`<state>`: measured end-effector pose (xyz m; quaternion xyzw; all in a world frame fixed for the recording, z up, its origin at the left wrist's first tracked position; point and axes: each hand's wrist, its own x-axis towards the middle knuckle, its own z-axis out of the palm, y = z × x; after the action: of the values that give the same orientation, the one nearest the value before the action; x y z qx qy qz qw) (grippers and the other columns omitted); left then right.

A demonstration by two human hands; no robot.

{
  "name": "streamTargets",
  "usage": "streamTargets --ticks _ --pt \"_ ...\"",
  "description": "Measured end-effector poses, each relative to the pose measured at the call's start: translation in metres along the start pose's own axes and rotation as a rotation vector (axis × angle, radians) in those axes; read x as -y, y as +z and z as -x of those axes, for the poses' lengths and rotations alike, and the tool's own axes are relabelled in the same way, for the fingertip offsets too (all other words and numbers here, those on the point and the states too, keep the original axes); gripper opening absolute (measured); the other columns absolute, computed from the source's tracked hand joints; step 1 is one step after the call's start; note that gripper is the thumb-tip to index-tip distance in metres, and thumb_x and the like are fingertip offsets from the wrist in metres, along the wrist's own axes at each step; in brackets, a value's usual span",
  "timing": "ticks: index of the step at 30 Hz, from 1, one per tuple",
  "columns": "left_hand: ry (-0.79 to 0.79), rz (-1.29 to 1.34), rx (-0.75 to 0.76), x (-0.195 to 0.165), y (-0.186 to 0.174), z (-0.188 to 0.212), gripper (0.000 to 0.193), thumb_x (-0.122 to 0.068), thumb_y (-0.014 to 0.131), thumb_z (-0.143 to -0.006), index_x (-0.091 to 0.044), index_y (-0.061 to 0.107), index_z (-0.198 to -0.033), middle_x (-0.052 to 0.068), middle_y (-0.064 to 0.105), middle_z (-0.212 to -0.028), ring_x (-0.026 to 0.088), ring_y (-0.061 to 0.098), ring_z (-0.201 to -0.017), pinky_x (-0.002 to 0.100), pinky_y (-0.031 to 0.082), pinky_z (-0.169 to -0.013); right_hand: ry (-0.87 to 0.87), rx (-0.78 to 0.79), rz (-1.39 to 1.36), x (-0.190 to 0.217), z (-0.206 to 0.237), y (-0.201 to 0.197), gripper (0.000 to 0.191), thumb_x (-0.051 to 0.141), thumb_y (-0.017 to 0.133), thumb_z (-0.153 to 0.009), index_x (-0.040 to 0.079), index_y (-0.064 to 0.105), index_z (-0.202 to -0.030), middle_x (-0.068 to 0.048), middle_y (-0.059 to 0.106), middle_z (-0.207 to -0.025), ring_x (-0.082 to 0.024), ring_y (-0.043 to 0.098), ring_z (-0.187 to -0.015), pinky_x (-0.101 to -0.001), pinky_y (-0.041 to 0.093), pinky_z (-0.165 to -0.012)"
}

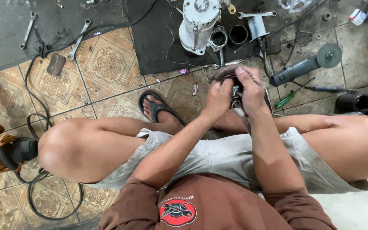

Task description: The person sits on the floor and uses a wrench to tighten bolts on a small circular engine component. They then use a pair of scissors to adjust a part inside a cylindrical engine housing.

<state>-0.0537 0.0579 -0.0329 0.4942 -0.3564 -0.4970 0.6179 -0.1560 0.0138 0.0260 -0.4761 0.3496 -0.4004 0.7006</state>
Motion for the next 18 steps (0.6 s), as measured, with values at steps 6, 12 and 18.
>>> streamTargets --ticks 6,12,18 --pt "0.081 0.031 -0.037 -0.001 0.004 0.005 0.031 -0.018 0.046 -0.106 0.003 0.064 -0.122 0.011 0.068 -0.116 0.017 0.063 -0.108 0.033 0.051 -0.098 -0.046 0.052 0.191 0.006 -0.01 0.003 0.034 0.019 0.048 -0.112 -0.003 0.07 -0.098 -0.008 0.072 -0.095 -0.015 0.065 -0.089 -0.0285 0.052 -0.087" --pt "-0.017 0.081 -0.01 0.003 0.012 0.011 0.029 -0.017 0.044 -0.108 0.004 0.063 -0.113 0.008 0.064 -0.101 0.016 0.058 -0.093 0.033 0.05 -0.084 -0.018 0.032 0.238 0.013 -0.006 -0.001 0.033 0.019 0.048 -0.111 -0.004 0.069 -0.098 -0.008 0.072 -0.093 -0.014 0.064 -0.087 -0.0279 0.052 -0.085" --pt "-0.004 0.126 -0.019 0.012 0.025 0.012 0.026 -0.015 0.045 -0.112 0.004 0.063 -0.111 0.013 0.061 -0.101 0.021 0.055 -0.094 0.036 0.049 -0.083 -0.08 0.209 0.287 0.042 -0.006 -0.007 0.039 0.019 0.044 -0.11 -0.006 0.068 -0.093 -0.011 0.073 -0.091 -0.016 0.066 -0.084 -0.0292 0.053 -0.083"
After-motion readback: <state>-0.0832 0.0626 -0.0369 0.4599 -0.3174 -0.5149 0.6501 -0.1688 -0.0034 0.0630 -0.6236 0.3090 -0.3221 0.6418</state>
